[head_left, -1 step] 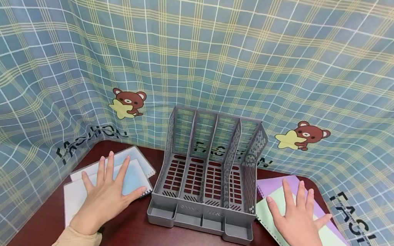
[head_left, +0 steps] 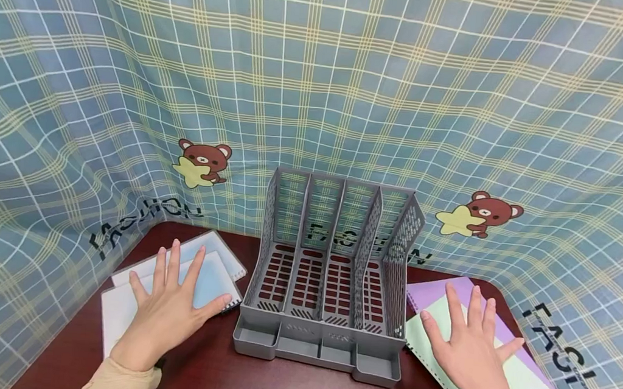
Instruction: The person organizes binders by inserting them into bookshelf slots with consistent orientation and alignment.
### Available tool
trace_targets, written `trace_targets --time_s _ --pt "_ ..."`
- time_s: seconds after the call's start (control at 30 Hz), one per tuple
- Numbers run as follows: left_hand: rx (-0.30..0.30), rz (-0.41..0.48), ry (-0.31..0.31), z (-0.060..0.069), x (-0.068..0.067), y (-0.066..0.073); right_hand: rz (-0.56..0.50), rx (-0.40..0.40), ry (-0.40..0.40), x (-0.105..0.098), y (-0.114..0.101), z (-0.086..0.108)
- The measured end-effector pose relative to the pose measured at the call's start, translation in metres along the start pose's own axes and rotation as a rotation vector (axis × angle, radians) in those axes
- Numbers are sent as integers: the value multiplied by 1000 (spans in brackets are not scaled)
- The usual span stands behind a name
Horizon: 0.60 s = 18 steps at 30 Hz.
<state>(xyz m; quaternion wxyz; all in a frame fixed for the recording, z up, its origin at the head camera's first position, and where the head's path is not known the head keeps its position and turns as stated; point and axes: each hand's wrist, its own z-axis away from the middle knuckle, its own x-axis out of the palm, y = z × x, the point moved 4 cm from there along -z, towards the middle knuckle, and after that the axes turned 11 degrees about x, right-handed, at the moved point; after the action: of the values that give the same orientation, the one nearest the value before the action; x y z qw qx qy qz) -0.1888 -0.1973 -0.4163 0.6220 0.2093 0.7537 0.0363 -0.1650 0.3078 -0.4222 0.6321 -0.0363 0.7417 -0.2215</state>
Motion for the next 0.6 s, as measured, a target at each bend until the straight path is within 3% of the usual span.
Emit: trace_targets --time_s 0.33,0.47,0.6 --pt "31 9 12 -2 -6 12 5 5 8 -9 -1 5" --pt "82 38 22 -10 -5 33 5 14 5 -11 2 9" --pt "143 67 4 -22 -1 63 20 35 -10 -11 8 14"
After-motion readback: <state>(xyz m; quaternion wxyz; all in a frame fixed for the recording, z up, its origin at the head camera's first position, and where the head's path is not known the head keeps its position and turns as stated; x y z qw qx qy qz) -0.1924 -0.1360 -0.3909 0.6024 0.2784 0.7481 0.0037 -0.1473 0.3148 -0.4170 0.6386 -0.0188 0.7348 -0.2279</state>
